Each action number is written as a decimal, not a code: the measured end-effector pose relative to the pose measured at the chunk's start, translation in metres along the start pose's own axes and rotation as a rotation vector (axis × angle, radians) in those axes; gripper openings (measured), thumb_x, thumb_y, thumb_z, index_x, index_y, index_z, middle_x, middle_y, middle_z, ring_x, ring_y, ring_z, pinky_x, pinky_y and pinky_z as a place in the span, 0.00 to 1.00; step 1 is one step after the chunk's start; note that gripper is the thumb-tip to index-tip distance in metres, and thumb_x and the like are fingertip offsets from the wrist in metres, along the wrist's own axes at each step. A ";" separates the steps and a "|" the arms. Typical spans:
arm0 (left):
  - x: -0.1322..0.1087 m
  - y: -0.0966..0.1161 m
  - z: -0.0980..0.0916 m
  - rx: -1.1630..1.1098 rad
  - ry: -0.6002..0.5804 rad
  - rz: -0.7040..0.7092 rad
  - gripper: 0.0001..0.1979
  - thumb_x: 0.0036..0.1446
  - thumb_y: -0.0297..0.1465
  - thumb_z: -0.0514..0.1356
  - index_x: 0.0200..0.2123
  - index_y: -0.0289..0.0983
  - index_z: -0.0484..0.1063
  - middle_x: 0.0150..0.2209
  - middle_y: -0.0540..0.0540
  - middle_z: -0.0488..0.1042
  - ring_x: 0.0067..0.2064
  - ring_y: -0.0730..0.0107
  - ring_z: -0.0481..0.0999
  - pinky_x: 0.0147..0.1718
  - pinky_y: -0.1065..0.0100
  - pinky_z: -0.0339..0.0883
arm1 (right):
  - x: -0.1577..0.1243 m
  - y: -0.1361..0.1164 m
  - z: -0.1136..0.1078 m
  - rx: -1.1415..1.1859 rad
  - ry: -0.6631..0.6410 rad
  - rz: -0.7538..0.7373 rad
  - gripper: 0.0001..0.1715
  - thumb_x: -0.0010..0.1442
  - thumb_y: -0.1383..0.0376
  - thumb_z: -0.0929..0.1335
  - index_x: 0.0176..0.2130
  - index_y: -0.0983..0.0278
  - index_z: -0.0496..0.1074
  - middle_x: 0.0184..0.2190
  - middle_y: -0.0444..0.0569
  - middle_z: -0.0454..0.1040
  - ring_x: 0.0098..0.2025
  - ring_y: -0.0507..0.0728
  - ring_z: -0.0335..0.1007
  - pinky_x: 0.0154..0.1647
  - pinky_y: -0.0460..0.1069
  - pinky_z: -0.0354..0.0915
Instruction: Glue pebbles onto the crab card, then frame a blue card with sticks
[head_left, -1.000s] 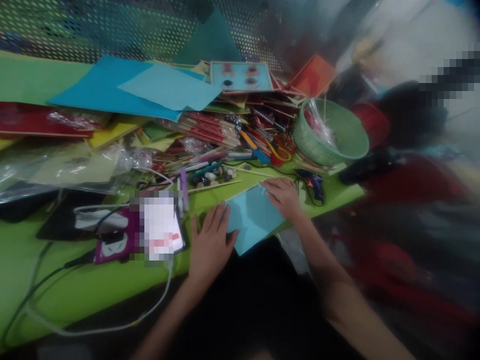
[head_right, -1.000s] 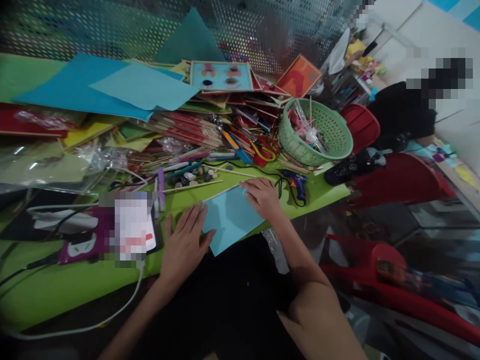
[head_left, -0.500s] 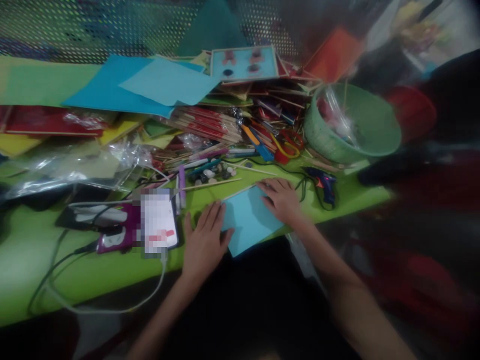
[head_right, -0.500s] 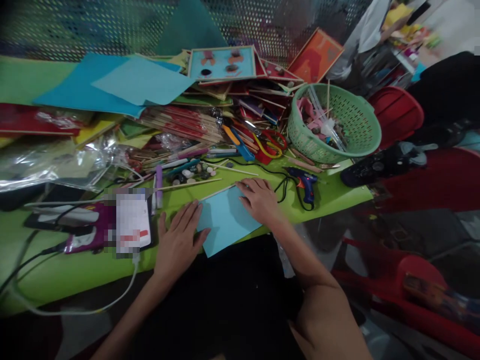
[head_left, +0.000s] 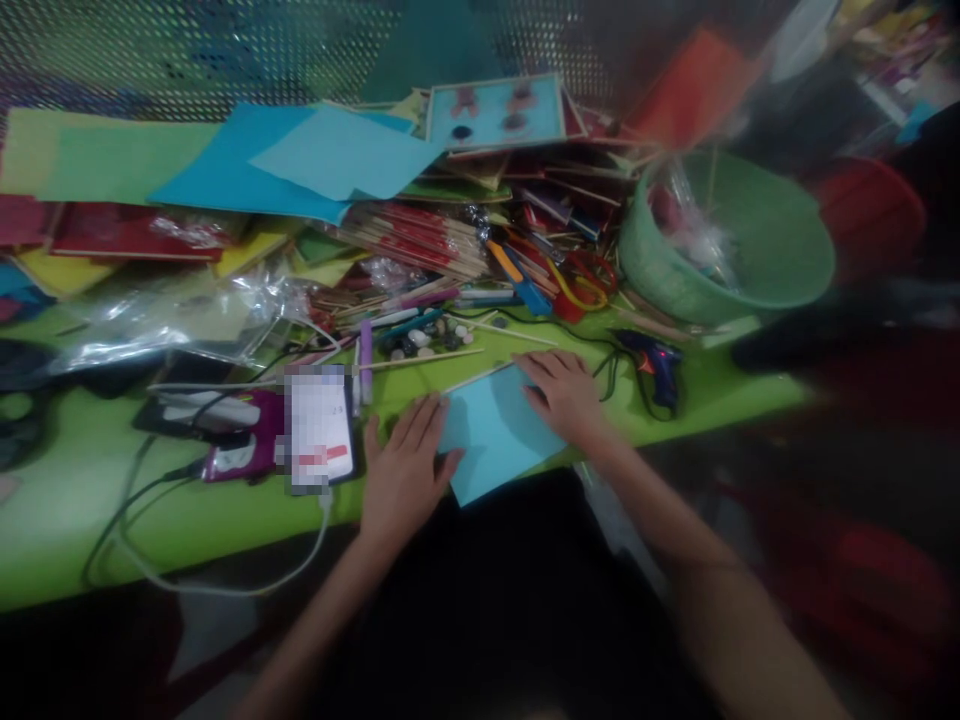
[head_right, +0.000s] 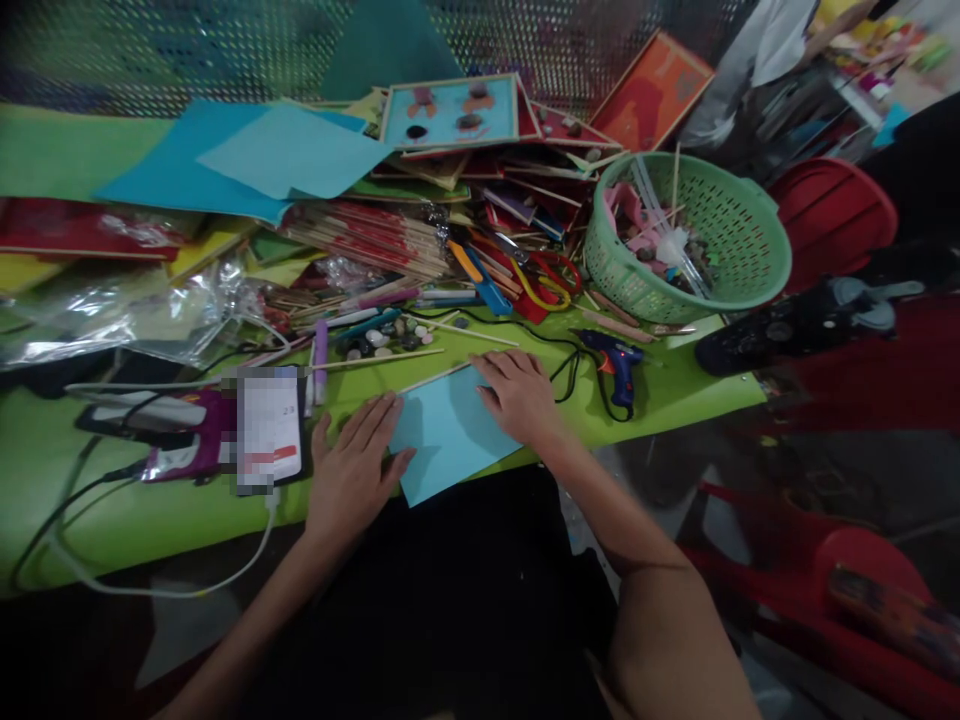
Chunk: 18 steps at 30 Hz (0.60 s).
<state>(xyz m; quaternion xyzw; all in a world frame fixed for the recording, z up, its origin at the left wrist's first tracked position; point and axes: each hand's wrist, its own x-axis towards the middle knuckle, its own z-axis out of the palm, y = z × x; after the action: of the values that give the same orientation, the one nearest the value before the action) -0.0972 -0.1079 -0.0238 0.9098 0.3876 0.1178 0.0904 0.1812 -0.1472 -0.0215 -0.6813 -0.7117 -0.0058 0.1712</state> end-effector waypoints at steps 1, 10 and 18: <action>-0.001 -0.001 0.000 0.000 0.015 -0.004 0.30 0.73 0.41 0.51 0.73 0.40 0.56 0.71 0.38 0.65 0.71 0.48 0.65 0.71 0.37 0.40 | -0.001 0.000 -0.001 0.007 0.015 -0.001 0.27 0.72 0.60 0.64 0.68 0.58 0.68 0.60 0.52 0.76 0.60 0.66 0.66 0.59 0.60 0.60; -0.011 -0.010 0.008 -0.021 0.179 0.017 0.23 0.71 0.38 0.57 0.66 0.42 0.69 0.64 0.43 0.74 0.59 0.47 0.76 0.66 0.39 0.50 | -0.033 -0.017 -0.020 0.047 -0.011 0.034 0.25 0.73 0.60 0.64 0.65 0.60 0.71 0.60 0.53 0.76 0.55 0.65 0.69 0.54 0.60 0.63; -0.012 -0.009 0.007 -0.022 0.194 0.034 0.22 0.71 0.38 0.57 0.65 0.43 0.68 0.65 0.44 0.74 0.63 0.47 0.73 0.66 0.40 0.51 | -0.026 -0.016 -0.020 0.061 -0.073 0.008 0.27 0.72 0.60 0.64 0.67 0.61 0.69 0.63 0.53 0.74 0.60 0.66 0.67 0.60 0.61 0.63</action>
<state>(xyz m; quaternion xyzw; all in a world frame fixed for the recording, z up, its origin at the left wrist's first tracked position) -0.1089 -0.1113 -0.0348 0.8994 0.3778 0.2113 0.0606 0.1712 -0.1787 -0.0053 -0.6783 -0.7147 0.0414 0.1659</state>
